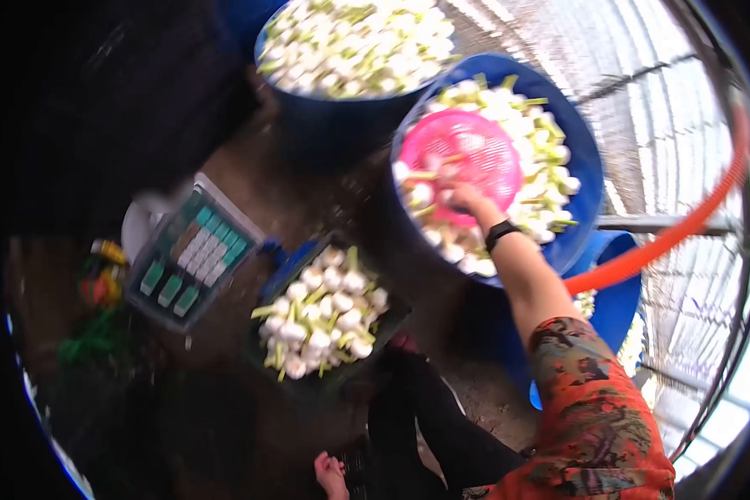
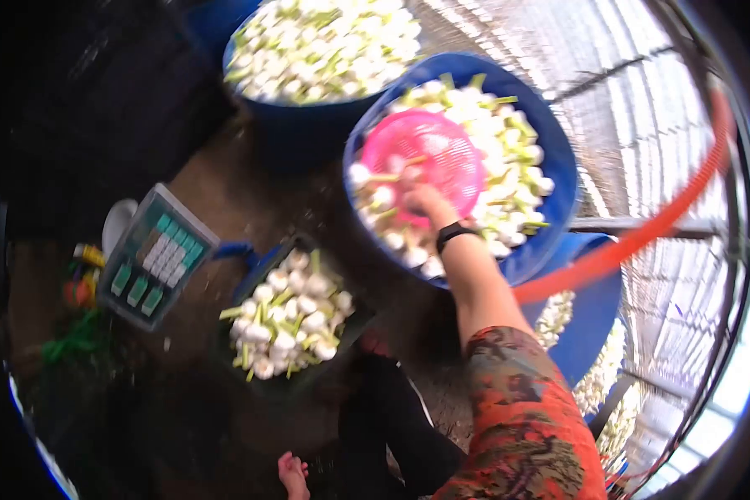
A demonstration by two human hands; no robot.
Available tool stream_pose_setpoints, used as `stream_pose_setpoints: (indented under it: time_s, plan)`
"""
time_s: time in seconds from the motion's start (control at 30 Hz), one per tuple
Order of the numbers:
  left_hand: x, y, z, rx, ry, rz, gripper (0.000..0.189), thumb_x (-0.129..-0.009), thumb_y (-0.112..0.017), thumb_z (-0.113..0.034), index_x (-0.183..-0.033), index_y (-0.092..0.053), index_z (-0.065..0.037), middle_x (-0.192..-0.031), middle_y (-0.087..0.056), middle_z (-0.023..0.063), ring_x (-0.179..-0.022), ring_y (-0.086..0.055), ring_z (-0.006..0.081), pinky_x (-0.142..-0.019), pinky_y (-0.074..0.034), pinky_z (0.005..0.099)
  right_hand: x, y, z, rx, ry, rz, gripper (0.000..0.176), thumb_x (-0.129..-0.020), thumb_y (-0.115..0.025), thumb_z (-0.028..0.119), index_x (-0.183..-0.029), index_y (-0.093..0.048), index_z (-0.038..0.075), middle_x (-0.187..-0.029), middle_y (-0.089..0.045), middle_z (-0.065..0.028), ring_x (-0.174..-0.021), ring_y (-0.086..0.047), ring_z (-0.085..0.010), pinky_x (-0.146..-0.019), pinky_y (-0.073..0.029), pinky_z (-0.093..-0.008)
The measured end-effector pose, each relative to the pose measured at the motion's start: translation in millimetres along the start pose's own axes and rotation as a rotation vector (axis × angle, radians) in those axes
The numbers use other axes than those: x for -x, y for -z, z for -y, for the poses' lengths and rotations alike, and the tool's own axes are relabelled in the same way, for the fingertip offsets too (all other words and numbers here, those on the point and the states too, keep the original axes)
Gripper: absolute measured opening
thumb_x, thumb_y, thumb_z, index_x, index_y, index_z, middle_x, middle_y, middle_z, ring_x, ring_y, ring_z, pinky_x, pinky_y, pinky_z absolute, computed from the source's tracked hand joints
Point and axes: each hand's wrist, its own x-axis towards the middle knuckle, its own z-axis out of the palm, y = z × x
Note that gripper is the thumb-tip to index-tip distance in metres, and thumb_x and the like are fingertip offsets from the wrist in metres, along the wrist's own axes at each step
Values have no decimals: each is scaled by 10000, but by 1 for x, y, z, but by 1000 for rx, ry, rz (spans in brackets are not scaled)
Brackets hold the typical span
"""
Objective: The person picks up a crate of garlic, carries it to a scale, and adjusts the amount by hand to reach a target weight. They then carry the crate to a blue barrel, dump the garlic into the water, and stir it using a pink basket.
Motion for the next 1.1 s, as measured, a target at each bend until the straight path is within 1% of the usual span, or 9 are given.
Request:
stream_pose_setpoints:
  time_s: [0.2, 0.3, 0.33, 0.43, 0.53, 0.63, 0.73, 0.77, 1.1]
  plan:
    - [5, -1, -26, -115, -54, -92, 326, -849, -583, -26, -1163, -515, -85, -962, -524, 45, -677, -570, 97, -524, -448, 208, -8, -30, 8, 241, -76, -104, 335, -727, -590, 197, -1033, -601, 63, -1030, -624, -234, -962, -615, -345, -807, -490, -423]
    - [-9, -8, -40, -79, -149, -78, 341, -849, -581, -18, -1174, -507, -90, -986, -518, 45, -679, -570, 94, -526, -445, 207, 19, 3, 20, -89, -261, -85, 323, -707, -645, 228, -997, -610, 90, -769, -656, -136, -669, -654, -257, -605, -529, -366]
    - [-12, -11, -47, -80, -195, -63, 350, -844, -585, -16, -1177, -509, -95, -1013, -513, 52, -686, -571, 95, -537, -447, 210, 39, 27, 38, -322, -366, -122, 355, -678, -685, 256, -1000, -623, 122, -863, -661, -153, -727, -662, -266, -687, -522, -365]
    - [-30, -29, -63, -49, -244, -55, 346, -844, -588, -32, -1175, -515, -103, -1018, -514, 53, -706, -572, 98, -561, -453, 225, 105, 82, 99, -579, -216, -456, 388, -750, -731, 320, -1053, -580, 130, -668, -602, -70, -567, -574, -109, -524, -452, -283]
    - [-59, -42, -61, -83, -354, 15, 342, -847, -592, -59, -1178, -517, -99, -1042, -521, 73, -719, -577, 108, -572, -458, 234, 180, 102, 168, -1057, -107, -321, 305, -777, -727, 179, -1047, -590, 144, -695, -565, 17, -543, -500, -39, -490, -394, -183]
    - [-68, -55, -73, -107, -401, 42, 343, -812, -624, -85, -1143, -540, -41, -1025, -525, 125, -744, -603, 191, -663, -510, 288, 211, 62, 204, -1038, -64, -116, 308, -772, -734, 177, -1050, -605, 156, -727, -552, 34, -559, -482, -24, -494, -387, -165]
    - [-84, -53, -63, -181, -487, 87, 355, -833, -602, -69, -1178, -518, -61, -1060, -533, 100, -716, -580, 131, -563, -463, 243, 218, -2, 221, -895, 91, 29, 477, -740, -761, 232, -1184, -590, 187, -715, -540, 20, -583, -510, -79, -535, -437, -211]
    - [-93, -49, -54, -236, -561, 71, 349, -828, -603, -69, -1166, -522, -51, -1034, -533, 97, -703, -579, 133, -541, -458, 245, 219, -31, 217, -466, 241, -261, 570, -731, -761, 260, -1256, -551, 182, -714, -560, -20, -583, -532, -149, -596, -477, -265]
    - [-118, 58, -73, -6, -351, 119, 342, -839, -583, -74, -1174, -514, -69, -1002, -518, 62, -711, -578, 118, -574, -464, 231, 310, -92, 248, -544, -185, -184, 296, -766, -688, 204, -1006, -652, 34, -849, -636, -150, -786, -629, -243, -733, -503, -338]
